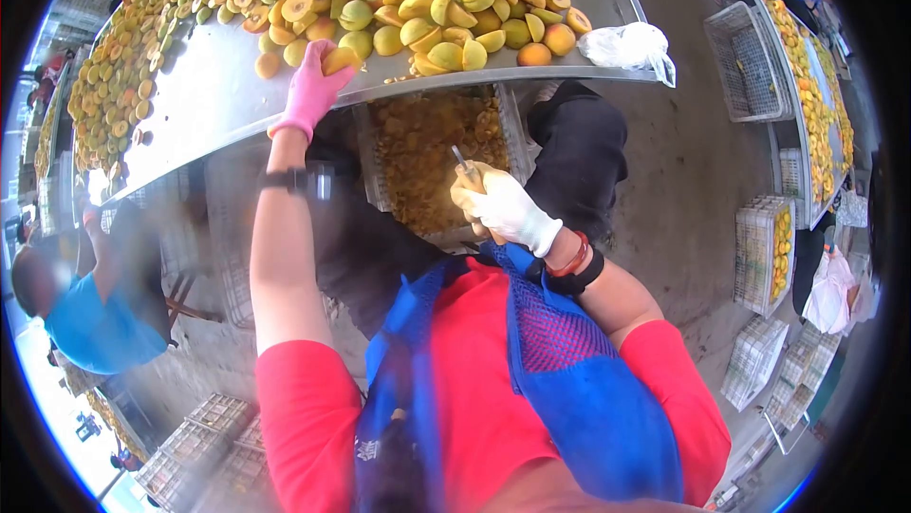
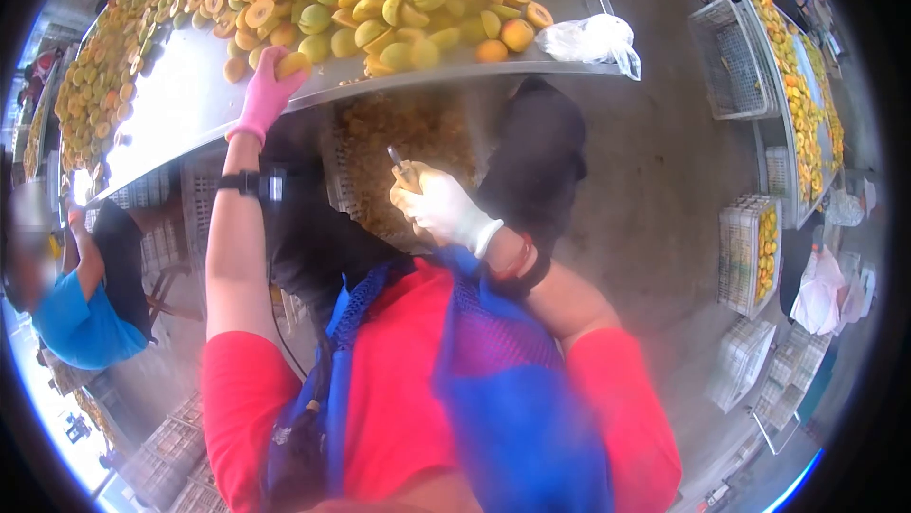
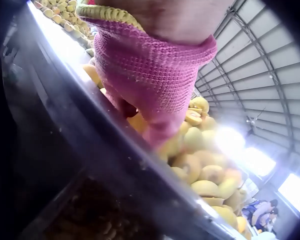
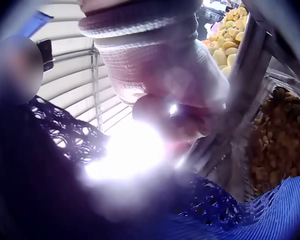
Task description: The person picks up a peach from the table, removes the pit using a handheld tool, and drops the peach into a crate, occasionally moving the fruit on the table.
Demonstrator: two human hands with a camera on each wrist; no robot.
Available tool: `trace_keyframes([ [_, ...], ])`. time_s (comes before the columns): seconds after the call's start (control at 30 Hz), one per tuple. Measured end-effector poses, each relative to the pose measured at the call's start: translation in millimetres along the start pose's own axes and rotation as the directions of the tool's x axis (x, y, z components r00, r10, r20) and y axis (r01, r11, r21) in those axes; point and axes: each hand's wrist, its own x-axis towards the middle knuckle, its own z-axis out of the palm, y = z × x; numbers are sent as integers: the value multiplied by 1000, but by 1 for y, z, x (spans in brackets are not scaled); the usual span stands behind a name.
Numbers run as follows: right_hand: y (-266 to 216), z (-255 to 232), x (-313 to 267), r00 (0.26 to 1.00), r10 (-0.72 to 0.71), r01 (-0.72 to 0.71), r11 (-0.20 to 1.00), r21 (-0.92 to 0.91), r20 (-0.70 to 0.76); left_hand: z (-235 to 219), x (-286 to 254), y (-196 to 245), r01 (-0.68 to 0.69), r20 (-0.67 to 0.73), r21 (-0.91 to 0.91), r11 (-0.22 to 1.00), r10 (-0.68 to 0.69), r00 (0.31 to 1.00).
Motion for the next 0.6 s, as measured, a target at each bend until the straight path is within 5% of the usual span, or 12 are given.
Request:
trace_keyframes([
  [0.03, -6, 2, -3, 1000, 7, -9, 996, -85, -27, 1, -9, 8, -53, -21, -92, 994, 51, 998],
  [0.07, -13, 4, -7, 998, 16, -24, 986, -168, -54, 2, -21, 16, 47, 37, -287, 957, -37, 999],
  [0.13, -16, 5, -9, 998, 1, -18, 964, -266, -64, 3, -52, 55, 265, 200, -610, 747, -179, 963],
  [0.17, -15, 4, -8, 999, -22, 8, 959, -283, -47, 11, -66, 75, 250, 149, -738, 627, -209, 966],
  [0.27, -16, 8, -8, 992, -115, 87, 910, -405, -46, 32, -98, 102, 212, 174, -924, 318, -143, 974],
  [0.3, -17, 10, -7, 992, -123, 95, 893, -440, -36, 34, -105, 106, 181, 177, -948, 261, -40, 983],
  [0.4, -24, 15, -11, 975, -222, 176, 825, -536, -21, 49, -120, 132, 92, 87, -984, 150, -43, 995],
  [0.47, -20, 13, -11, 915, -402, 323, 688, -650, 29, 44, -131, 150, 121, 108, -964, 237, -65, 992],
  [0.53, -21, 14, -12, 880, -474, 367, 658, -657, 17, 42, -137, 155, 125, 117, -927, 353, -45, 992],
  [0.6, -22, 16, -14, 853, -522, 401, 646, -650, 7, 44, -141, 156, 123, 117, -930, 346, -39, 992],
])
